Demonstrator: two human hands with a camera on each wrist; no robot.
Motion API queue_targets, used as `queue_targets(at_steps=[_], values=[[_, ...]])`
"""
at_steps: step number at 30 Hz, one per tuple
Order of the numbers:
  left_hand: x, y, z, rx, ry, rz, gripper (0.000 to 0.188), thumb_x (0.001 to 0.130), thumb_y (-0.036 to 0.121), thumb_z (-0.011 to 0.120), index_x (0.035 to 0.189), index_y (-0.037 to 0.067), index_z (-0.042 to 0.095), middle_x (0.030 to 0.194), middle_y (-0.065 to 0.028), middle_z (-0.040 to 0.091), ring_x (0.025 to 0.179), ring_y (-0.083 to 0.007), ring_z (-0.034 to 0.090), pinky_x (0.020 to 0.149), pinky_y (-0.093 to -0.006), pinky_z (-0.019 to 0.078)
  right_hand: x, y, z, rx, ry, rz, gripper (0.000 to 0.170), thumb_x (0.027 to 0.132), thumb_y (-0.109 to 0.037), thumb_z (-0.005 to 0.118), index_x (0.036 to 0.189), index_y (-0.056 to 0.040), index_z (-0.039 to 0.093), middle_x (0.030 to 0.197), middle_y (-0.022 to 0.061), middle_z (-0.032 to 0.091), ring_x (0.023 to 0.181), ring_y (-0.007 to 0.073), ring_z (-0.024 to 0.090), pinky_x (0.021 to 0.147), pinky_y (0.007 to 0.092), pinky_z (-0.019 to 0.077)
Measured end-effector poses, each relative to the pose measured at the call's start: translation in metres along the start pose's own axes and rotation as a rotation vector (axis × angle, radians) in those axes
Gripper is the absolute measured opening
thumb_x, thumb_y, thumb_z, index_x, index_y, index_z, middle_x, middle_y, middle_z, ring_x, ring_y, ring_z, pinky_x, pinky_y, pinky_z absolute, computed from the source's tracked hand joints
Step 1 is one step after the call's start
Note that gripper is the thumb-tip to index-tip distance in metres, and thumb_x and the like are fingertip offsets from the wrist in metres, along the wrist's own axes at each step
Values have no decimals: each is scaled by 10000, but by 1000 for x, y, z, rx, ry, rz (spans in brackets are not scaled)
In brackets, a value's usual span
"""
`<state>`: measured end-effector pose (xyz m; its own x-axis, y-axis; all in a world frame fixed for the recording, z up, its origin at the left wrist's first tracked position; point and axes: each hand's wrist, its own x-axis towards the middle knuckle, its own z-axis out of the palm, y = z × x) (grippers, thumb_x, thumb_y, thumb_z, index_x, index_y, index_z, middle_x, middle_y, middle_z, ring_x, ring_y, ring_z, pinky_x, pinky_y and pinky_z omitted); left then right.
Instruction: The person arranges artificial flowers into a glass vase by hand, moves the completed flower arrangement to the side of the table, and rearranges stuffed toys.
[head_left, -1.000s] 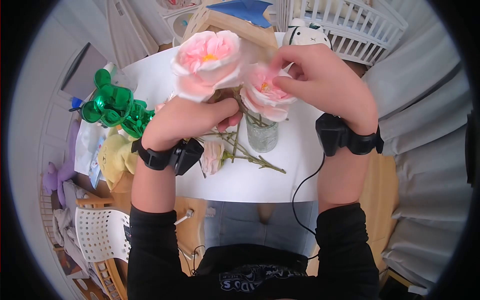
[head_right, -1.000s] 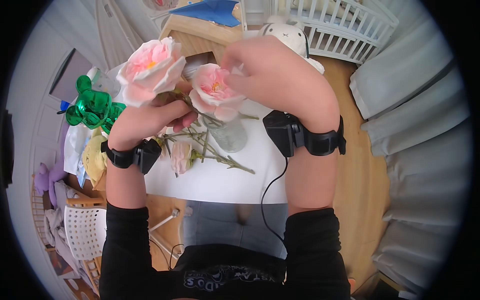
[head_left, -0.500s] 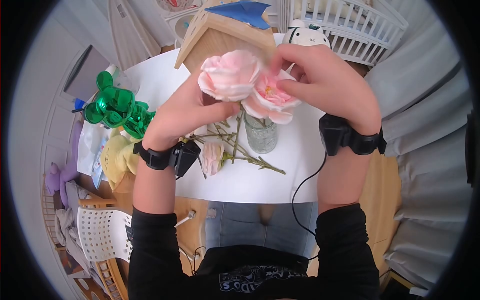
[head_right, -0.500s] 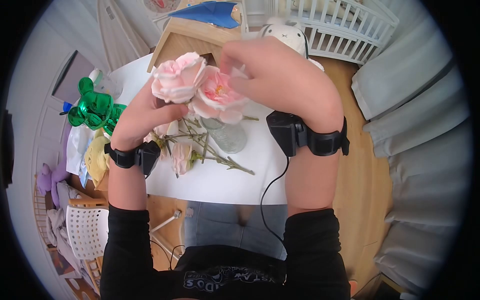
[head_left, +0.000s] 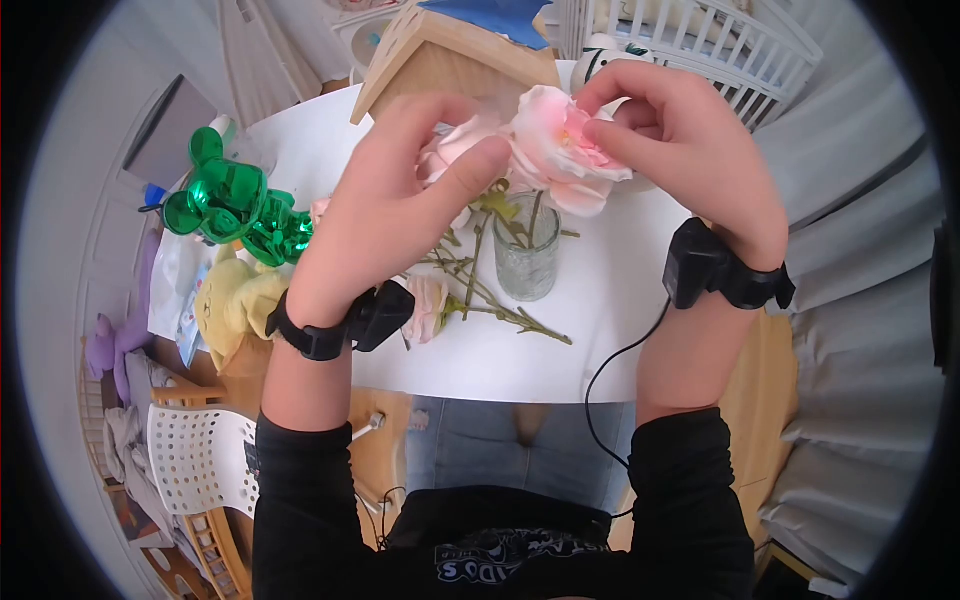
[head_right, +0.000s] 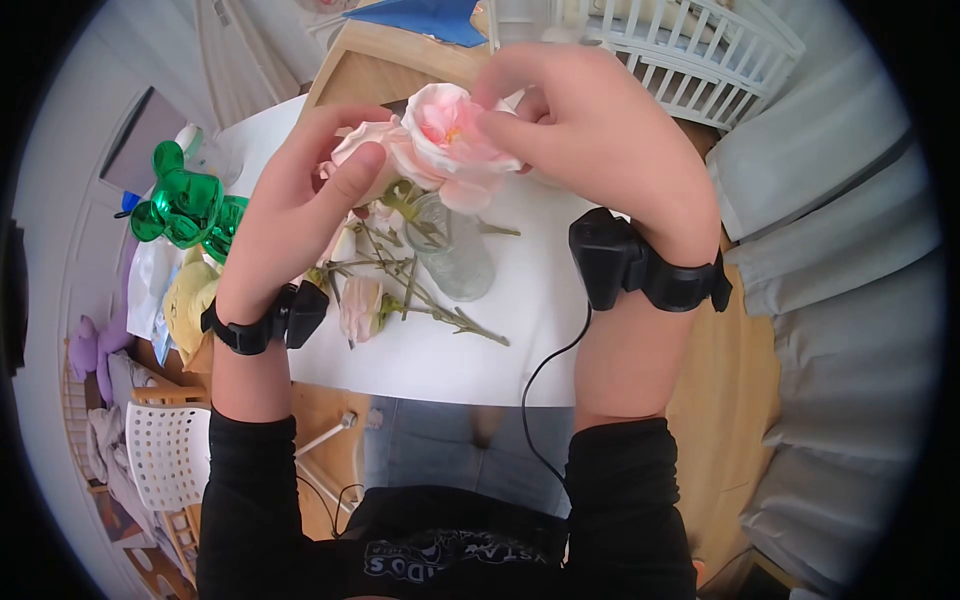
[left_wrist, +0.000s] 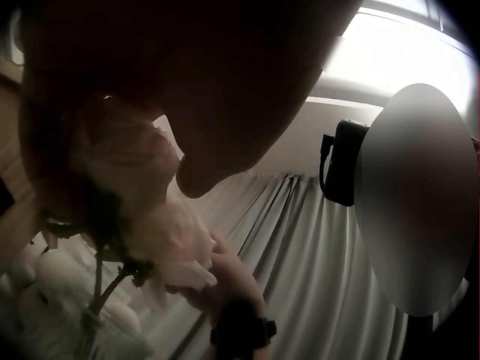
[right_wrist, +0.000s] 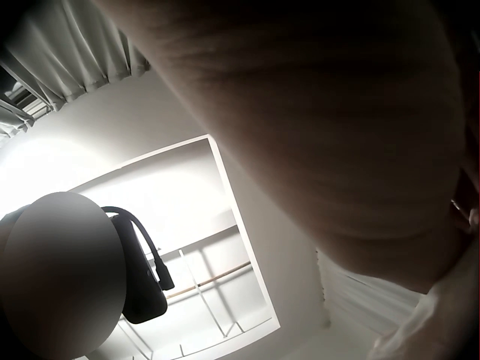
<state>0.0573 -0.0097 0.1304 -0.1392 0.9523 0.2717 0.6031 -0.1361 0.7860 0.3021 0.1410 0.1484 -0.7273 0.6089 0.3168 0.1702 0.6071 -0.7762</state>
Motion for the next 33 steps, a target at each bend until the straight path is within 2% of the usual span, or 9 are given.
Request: queue_targets(at_steps=[3,5,8,11,14,17,23,28,33], values=[[-1,-5,4,2,-27,-26,481,1174,436,588,1426,31,652,1289,-64,685,1033,-127,677,851,-297,577,-1,-2,-2,-5,-12,-12,227,961,-194,741,1093,-10,766,821,95,733,724,156,718,643,306,538],[2,-19,1,124,30,139,590,1197,544,459,1426,39,659,1308,-71,683,1058,-168,680,946,-348,566,-3,-5,-4,-21,-25,23,227,961,-198,743,1088,-11,764,816,99,730,719,165,718,646,311,539],[-3,-23,-1,7,41,57,689,1209,599,323,1420,41,668,1293,-72,698,1106,-204,679,1025,-378,536,-1,-7,-3,-64,-67,33,226,963,-208,746,1077,-13,755,801,105,720,711,188,716,658,322,544],[-8,-25,-2,-174,15,-198,578,1229,481,369,1391,15,670,1281,-100,712,1144,-184,658,1029,-337,525,0,-5,-1,-150,-94,-20,231,967,-222,750,1071,-15,745,817,112,722,736,219,721,690,337,555],[-10,-52,4,-164,-39,-86,743,1203,630,289,1424,32,670,1264,-79,739,1202,-184,677,1072,-364,525,0,1,2,-211,-77,-110,254,968,-233,760,1102,-19,733,869,121,735,793,249,728,731,351,567],[-7,-75,7,-409,-216,-103,619,1209,533,409,1438,21,671,1310,-76,741,1239,-175,676,1100,-352,517,0,1,9,-178,-51,-196,292,973,-231,766,1178,-28,719,909,131,737,837,271,726,757,360,574],[-13,-97,13,-391,-267,-77,357,1137,212,624,1401,-21,683,1342,-62,730,1219,-153,671,1067,-331,529,3,3,11,-145,-140,-216,322,1001,-197,738,1282,-44,701,921,132,744,815,271,713,749,368,571],[-18,-133,9,-619,-284,-152,351,1113,166,653,1409,-22,680,1328,-52,728,1209,-140,671,1060,-322,533,6,-2,12,-162,-207,-119,281,1022,-195,707,1261,-47,713,914,141,747,783,270,696,738,377,560],[-21,-144,3,-889,-261,-137,349,1122,199,629,1393,-18,670,1286,-72,733,1165,-162,689,1039,-331,540,4,2,22,-290,38,-191,187,1054,-151,614,1146,-17,708,845,143,720,762,302,721,735,379,552]])
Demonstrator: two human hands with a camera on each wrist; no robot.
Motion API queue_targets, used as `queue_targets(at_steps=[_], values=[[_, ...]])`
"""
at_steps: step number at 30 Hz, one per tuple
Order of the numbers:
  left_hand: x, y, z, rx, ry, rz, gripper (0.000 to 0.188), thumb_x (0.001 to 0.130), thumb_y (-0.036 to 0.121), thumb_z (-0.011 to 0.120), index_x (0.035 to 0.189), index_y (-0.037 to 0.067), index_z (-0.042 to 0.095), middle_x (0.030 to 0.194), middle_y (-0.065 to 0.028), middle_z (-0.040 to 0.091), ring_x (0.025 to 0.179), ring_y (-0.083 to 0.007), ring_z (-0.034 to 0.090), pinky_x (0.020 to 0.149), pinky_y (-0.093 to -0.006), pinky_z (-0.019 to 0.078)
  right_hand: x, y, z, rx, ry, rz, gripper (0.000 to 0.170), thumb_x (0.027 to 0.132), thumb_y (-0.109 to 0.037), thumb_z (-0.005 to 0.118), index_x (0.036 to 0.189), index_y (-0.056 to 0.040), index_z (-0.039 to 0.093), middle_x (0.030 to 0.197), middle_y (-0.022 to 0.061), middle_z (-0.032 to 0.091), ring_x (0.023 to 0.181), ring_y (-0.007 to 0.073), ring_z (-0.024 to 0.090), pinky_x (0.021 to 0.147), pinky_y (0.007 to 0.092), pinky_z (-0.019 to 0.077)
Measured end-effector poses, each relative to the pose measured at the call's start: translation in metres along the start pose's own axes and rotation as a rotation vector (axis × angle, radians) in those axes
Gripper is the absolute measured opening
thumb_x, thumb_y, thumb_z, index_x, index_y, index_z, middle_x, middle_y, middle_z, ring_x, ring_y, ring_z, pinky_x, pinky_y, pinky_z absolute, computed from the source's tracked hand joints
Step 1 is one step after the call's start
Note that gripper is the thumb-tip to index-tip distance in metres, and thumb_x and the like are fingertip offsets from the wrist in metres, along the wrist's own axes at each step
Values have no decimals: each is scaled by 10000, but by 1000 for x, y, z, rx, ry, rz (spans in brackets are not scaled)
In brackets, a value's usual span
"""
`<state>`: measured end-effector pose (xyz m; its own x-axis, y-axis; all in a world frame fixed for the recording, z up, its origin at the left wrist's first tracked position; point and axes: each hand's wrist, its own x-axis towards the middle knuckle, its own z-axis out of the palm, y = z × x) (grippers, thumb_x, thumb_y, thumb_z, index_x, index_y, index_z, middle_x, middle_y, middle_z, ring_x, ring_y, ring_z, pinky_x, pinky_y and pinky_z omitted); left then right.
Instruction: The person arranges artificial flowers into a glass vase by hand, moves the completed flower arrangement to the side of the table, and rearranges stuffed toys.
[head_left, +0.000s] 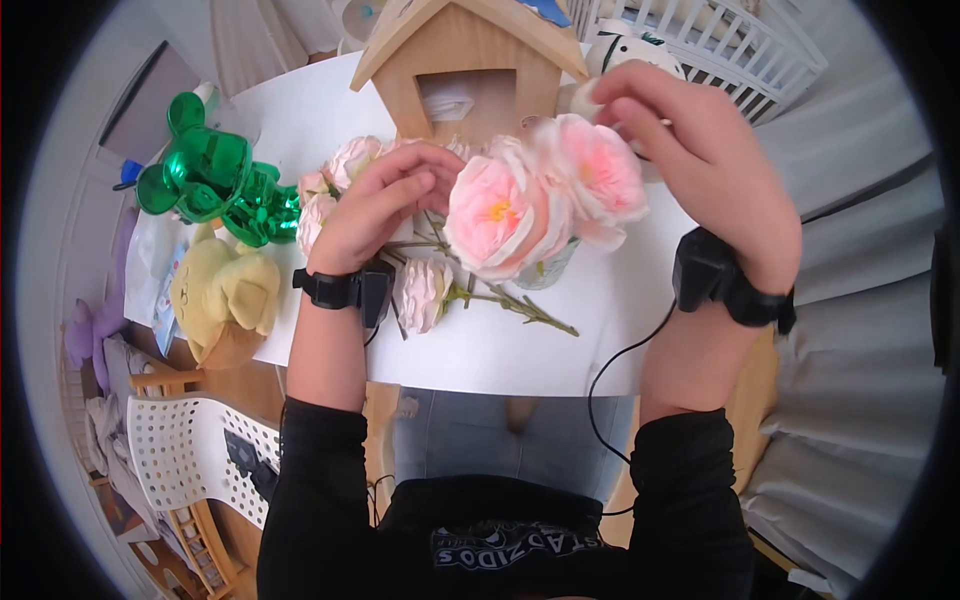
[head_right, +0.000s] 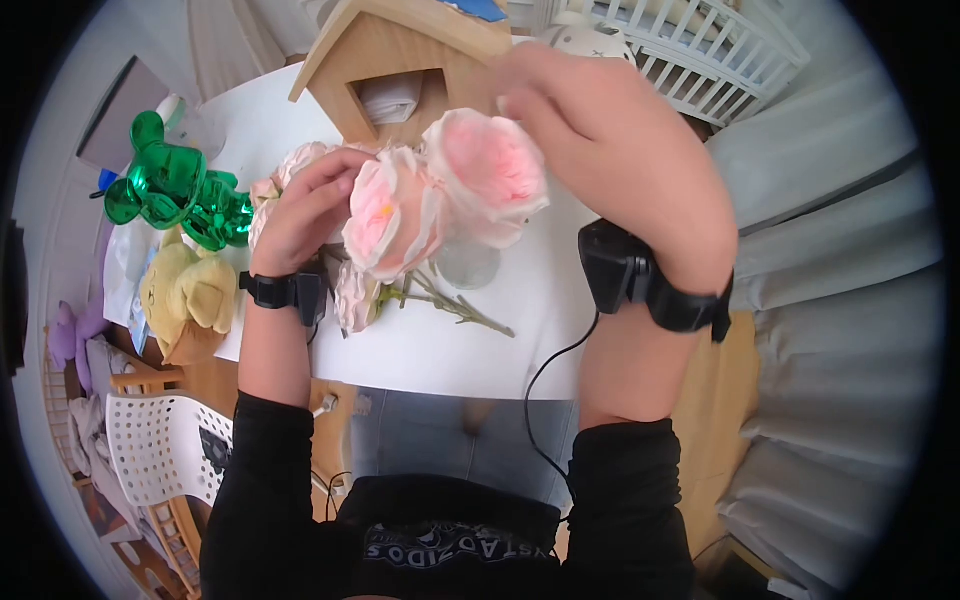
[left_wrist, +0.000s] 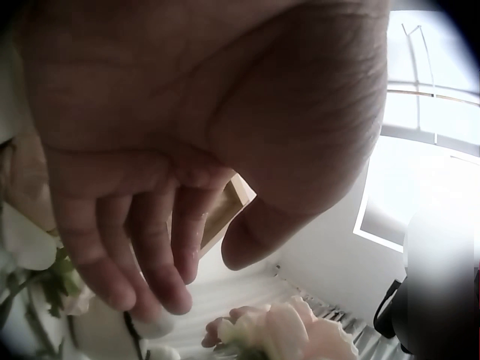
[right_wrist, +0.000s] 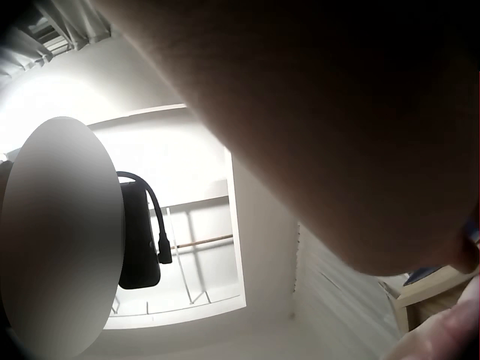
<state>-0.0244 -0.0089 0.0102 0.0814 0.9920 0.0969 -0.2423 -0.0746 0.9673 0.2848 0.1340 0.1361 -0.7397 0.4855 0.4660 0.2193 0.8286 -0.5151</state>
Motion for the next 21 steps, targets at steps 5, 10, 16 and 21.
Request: queue_targets(at_steps=[5,10,16,21], values=[[0,-1,-6,76,26,-6,322,1131,204,611,1357,-12,688,1204,-66,747,1125,-157,692,1011,-323,549,-20,-29,-19,-28,165,383,204,1030,-181,621,1083,6,684,951,238,747,872,480,691,779,510,568],[-2,-3,-8,75,-6,-73,317,1128,198,625,1368,0,684,1255,-45,718,1180,-151,667,1045,-325,530,-54,23,9,-347,-276,393,226,996,-214,675,1087,-18,741,971,244,755,878,465,711,769,507,569],[-3,-5,0,167,-74,-68,314,1104,163,672,1371,-1,690,1216,-34,747,1137,-124,691,1035,-305,549,-69,43,76,111,-190,312,379,997,-147,749,1365,-69,705,1286,176,758,1186,381,696,1029,435,548],[-7,-6,1,163,-177,-113,342,1048,86,738,1377,0,695,1229,-21,744,1110,-111,689,1004,-288,554,-81,71,116,48,-79,79,405,1004,-145,731,1406,-108,694,1351,149,747,1177,394,705,996,436,588]])
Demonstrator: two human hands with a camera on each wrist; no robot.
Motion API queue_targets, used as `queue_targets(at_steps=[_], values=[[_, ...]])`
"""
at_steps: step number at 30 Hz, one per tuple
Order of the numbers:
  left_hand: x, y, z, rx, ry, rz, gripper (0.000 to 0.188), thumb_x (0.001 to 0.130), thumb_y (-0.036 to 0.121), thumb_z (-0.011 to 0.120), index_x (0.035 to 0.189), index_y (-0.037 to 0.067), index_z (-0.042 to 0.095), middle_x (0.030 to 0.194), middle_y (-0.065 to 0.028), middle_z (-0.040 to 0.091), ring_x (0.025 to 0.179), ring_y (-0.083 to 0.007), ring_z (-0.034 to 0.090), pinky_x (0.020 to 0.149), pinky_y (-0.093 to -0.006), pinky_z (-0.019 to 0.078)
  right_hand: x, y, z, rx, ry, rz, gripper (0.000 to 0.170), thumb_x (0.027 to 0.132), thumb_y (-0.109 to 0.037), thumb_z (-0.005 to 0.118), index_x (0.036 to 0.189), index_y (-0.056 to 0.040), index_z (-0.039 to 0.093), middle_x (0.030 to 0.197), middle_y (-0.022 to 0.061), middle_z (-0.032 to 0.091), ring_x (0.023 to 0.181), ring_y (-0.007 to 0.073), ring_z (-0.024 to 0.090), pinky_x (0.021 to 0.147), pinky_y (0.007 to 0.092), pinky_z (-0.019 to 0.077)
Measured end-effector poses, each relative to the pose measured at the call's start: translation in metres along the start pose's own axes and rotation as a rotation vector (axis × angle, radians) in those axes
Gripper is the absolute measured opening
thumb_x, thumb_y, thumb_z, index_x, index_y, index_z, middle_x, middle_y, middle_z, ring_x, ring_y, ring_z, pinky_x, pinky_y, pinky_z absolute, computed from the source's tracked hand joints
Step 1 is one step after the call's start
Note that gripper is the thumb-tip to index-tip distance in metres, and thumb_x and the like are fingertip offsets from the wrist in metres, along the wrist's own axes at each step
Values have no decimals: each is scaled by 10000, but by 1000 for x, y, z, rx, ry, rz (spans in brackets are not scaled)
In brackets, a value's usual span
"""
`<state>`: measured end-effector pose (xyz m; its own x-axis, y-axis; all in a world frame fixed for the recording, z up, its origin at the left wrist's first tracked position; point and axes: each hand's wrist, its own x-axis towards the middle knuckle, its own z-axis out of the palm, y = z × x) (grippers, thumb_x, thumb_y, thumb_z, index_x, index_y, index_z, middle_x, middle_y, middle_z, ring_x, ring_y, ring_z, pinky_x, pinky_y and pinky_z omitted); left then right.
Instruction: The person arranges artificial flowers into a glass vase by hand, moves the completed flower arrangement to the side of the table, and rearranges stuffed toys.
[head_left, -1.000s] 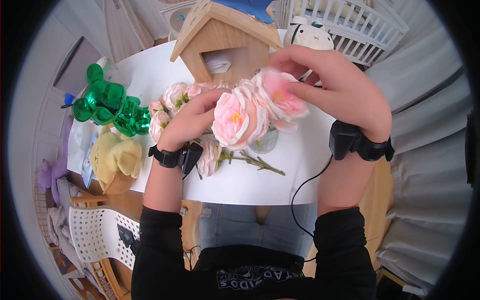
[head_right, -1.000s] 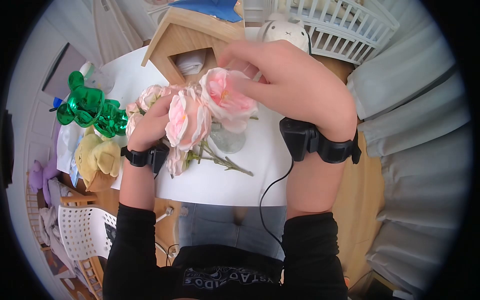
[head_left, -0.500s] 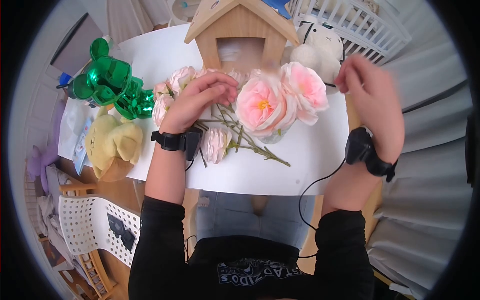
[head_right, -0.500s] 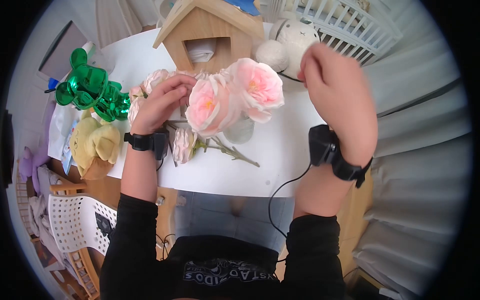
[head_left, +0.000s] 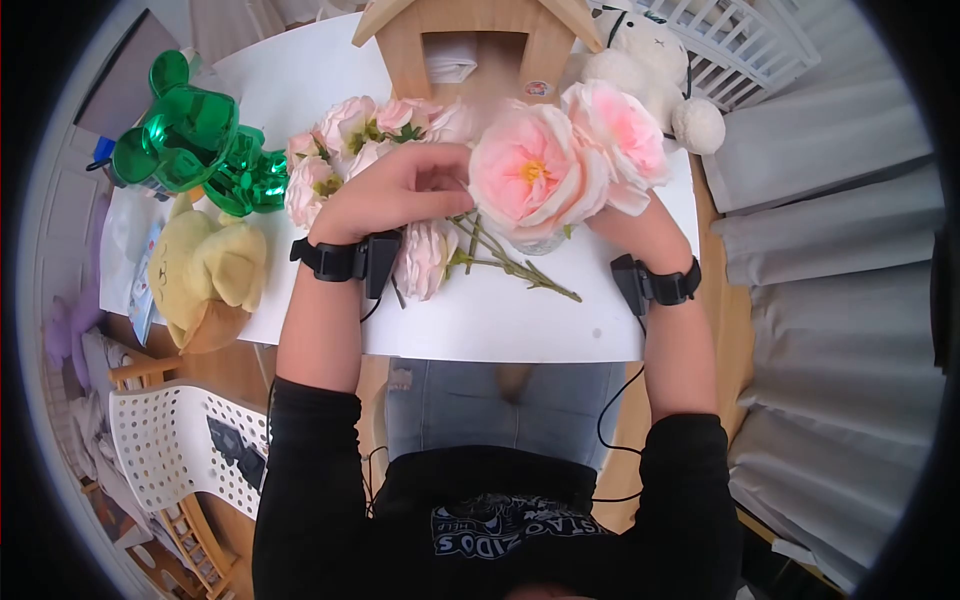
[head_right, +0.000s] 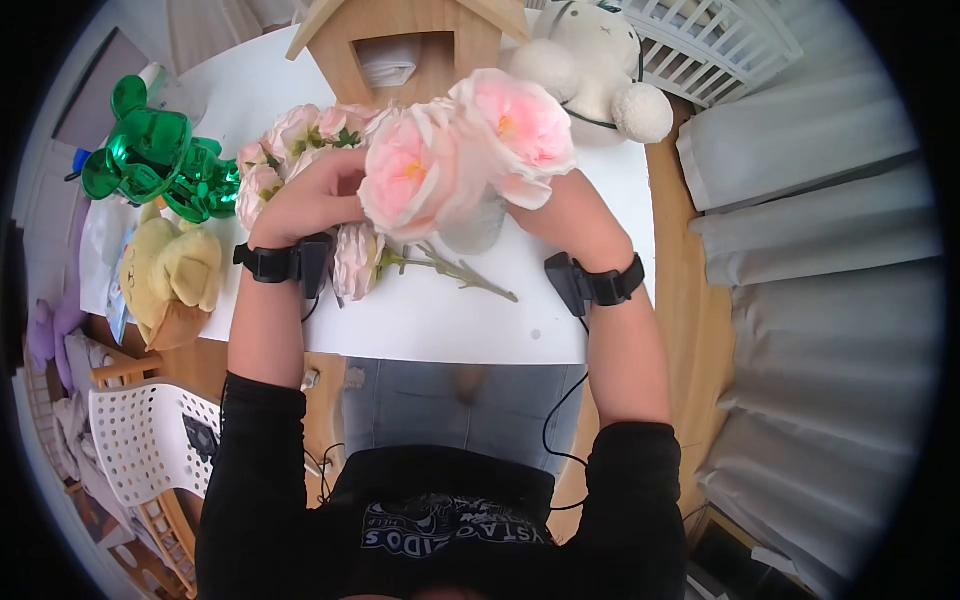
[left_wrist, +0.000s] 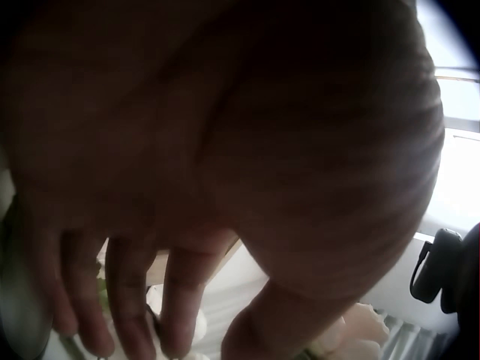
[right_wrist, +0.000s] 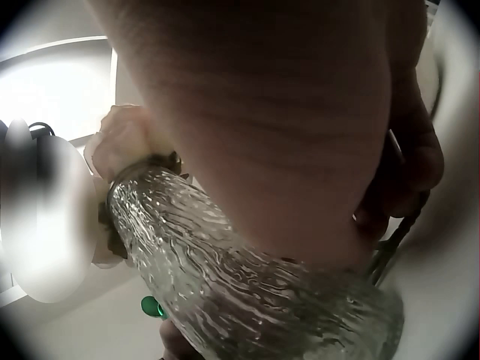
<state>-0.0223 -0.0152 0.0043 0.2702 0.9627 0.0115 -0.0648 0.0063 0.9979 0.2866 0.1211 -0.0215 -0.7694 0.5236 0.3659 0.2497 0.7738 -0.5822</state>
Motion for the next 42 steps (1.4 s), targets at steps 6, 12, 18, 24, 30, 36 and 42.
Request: queue_targets(at_steps=[6,12,18,24,30,36,42], values=[[2,7,-2,208,-109,-25,185,1007,50,745,1165,-19,813,1138,-39,767,1044,-113,689,920,-280,553,-2,2,7,-90,9,44,399,987,-152,747,1383,-125,708,1307,156,765,1178,410,711,969,469,593],[5,-2,-8,440,-55,0,207,1003,109,708,1129,0,831,994,-33,772,940,-113,667,849,-277,531,0,1,4,-140,44,127,388,1001,-214,738,1381,-135,710,1267,172,774,1165,420,710,958,480,591],[7,-13,-6,146,151,-92,275,1082,179,663,1170,-39,805,1077,-41,788,1025,-126,709,922,-270,557,2,13,6,39,121,203,387,991,-199,763,1365,-115,715,1275,183,776,1185,422,714,982,472,585],[8,-20,-12,-139,241,-69,327,1124,220,656,1236,-70,759,1196,-109,783,1118,-192,746,1054,-329,592,6,1,-4,94,159,141,453,948,-145,845,1371,-59,708,1309,192,781,1199,384,744,1005,406,582],[10,-17,-9,-88,209,-67,340,1127,235,643,1306,-36,744,1226,-110,783,1149,-192,739,1049,-330,582,6,2,2,240,252,118,474,940,-152,873,1358,3,713,1295,115,801,1180,214,756,1024,368,578],[9,-9,-3,68,94,-12,321,1098,185,673,1361,5,712,1260,-80,770,1178,-161,710,1054,-313,551,3,16,10,337,250,148,512,952,-122,856,1420,-7,682,1359,129,770,1250,220,725,1085,376,551],[16,-24,-8,-121,0,31,448,1029,50,736,1458,11,614,1291,-65,756,1180,-138,709,1015,-298,567,0,25,24,177,83,152,545,976,5,716,1510,-20,614,1527,154,667,1439,275,602,1219,405,453]])
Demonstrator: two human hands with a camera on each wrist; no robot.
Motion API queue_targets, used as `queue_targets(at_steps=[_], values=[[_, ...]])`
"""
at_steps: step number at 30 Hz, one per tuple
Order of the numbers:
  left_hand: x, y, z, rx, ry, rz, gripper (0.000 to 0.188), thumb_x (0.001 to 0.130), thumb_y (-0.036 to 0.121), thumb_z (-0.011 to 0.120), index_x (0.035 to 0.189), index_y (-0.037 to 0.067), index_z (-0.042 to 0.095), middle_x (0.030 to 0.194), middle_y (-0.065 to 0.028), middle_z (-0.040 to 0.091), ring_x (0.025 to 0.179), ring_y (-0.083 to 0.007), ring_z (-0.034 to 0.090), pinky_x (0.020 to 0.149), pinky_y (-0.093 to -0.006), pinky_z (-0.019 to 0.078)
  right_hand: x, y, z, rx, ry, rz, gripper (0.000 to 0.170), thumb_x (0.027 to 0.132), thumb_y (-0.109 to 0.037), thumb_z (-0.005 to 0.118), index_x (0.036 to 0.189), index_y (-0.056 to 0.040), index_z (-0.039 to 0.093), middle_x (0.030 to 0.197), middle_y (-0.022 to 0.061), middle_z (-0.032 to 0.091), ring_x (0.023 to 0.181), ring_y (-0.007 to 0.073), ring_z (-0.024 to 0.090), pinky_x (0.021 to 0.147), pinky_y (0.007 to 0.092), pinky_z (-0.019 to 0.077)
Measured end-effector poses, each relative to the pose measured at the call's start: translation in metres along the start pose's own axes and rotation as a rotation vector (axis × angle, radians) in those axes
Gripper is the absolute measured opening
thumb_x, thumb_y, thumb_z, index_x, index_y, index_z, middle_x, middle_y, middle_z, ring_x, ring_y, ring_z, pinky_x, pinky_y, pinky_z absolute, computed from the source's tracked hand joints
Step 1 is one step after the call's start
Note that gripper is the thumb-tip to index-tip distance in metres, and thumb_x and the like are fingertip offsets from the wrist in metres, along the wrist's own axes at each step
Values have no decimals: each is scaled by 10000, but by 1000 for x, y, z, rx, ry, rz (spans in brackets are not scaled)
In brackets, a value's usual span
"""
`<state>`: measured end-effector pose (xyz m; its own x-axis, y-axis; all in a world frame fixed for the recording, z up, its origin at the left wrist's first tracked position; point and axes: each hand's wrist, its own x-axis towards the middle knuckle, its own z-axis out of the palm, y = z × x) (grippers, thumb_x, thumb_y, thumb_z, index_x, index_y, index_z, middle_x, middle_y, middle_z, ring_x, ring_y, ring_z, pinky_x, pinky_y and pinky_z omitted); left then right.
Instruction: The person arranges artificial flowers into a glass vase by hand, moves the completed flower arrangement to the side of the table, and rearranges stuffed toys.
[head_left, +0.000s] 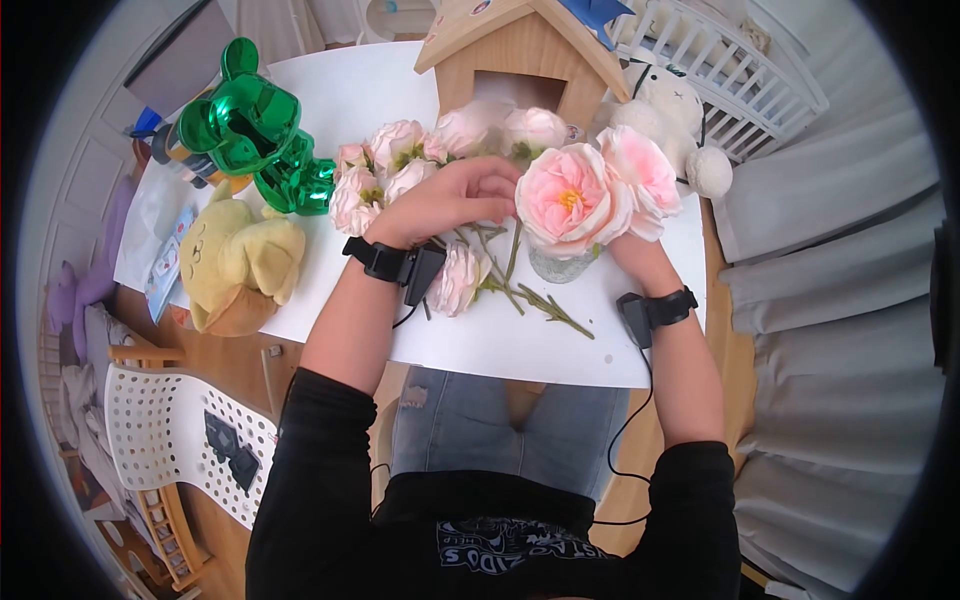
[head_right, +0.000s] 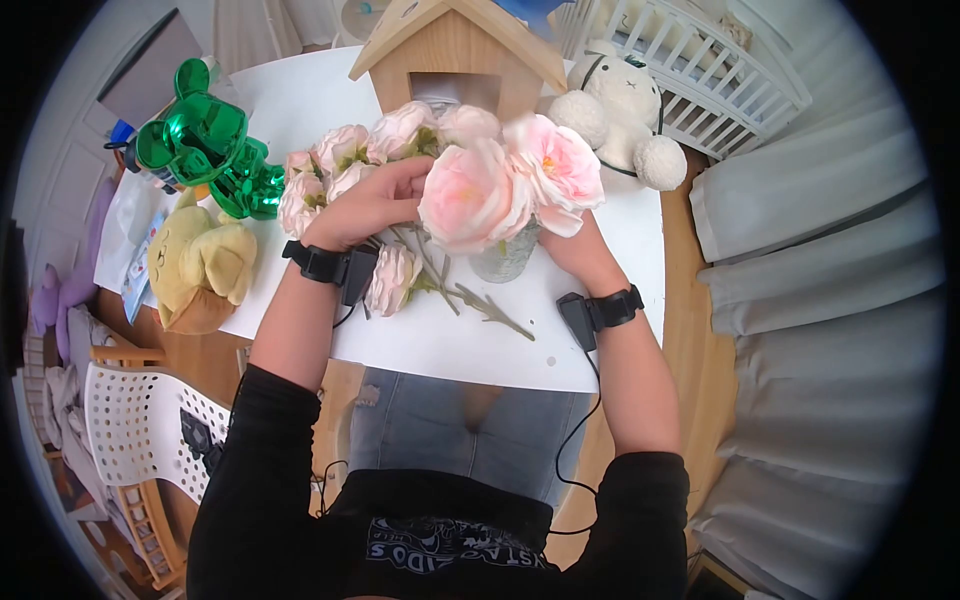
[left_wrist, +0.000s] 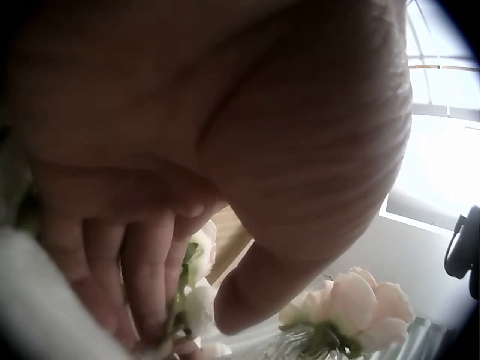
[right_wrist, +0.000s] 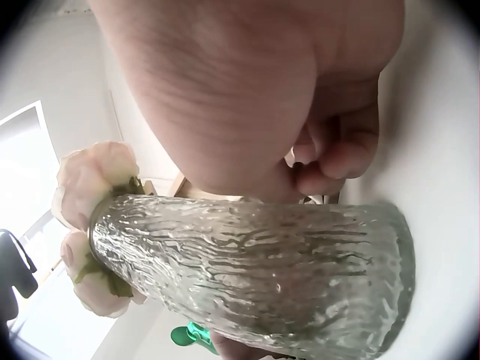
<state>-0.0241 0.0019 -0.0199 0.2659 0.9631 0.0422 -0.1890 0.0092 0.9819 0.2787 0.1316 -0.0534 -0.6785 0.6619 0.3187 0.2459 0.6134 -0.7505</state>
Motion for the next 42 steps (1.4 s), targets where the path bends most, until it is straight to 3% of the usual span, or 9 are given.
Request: queue_targets(at_steps=[10,12,19,24,31,34,37,40,42], values=[[-1,-2,-8,-41,46,60,561,1024,3,690,1560,-18,527,1509,-115,676,1380,-184,654,1162,-339,516,3,-4,-3,89,-32,100,542,998,-59,755,1519,-25,609,1522,145,670,1426,279,611,1213,404,460],[-2,2,-3,-96,123,160,415,1023,39,741,1426,31,641,1298,-73,748,1135,-142,714,950,-303,583,3,-1,-3,100,2,85,547,1003,-89,778,1519,-23,608,1518,140,671,1416,270,615,1207,402,465],[-5,-1,-14,-314,30,356,172,998,14,700,1160,35,644,1282,-176,744,1116,-277,738,913,-335,589,2,-12,-9,313,140,177,534,992,-122,827,1482,-8,648,1412,73,735,1260,162,677,1093,335,528],[-7,12,-5,-296,340,86,374,1001,-17,621,1375,-24,617,1239,-172,721,1146,-316,747,988,-414,633,3,-19,-8,410,173,193,485,983,-106,825,1434,8,688,1352,63,762,1208,133,690,1057,324,540],[-5,11,-8,-327,329,240,536,1003,-8,650,1529,-1,546,1442,-182,654,1267,-304,699,1008,-451,652,4,-4,-7,816,98,327,568,1092,-144,711,1616,-59,508,1579,86,623,1413,206,616,1176,384,515],[-7,21,3,-255,493,327,576,1010,20,675,1568,72,543,1570,-185,561,1310,-277,672,990,-459,661,3,-3,-8,955,101,298,529,1106,-162,691,1599,-72,524,1561,77,636,1395,202,633,1162,380,528],[-5,22,7,-77,589,507,653,1032,90,675,1652,156,481,1604,-168,588,1325,-244,676,897,-348,657,7,-18,-8,1045,143,331,463,1095,-108,654,1542,-22,571,1513,98,671,1341,201,672,1134,368,548],[1,12,-5,302,695,427,529,1030,125,705,1551,116,611,1554,-140,625,1300,-231,679,919,-348,642,8,-17,-8,1124,193,372,439,1075,-34,624,1508,32,595,1484,126,692,1307,205,699,1123,364,559],[5,3,-11,981,728,562,386,1029,135,714,1410,71,728,1447,-109,701,1240,-202,696,918,-341,619,8,-14,-6,1137,192,375,448,1072,-21,619,1515,31,588,1493,128,686,1315,207,696,1128,366,557]])
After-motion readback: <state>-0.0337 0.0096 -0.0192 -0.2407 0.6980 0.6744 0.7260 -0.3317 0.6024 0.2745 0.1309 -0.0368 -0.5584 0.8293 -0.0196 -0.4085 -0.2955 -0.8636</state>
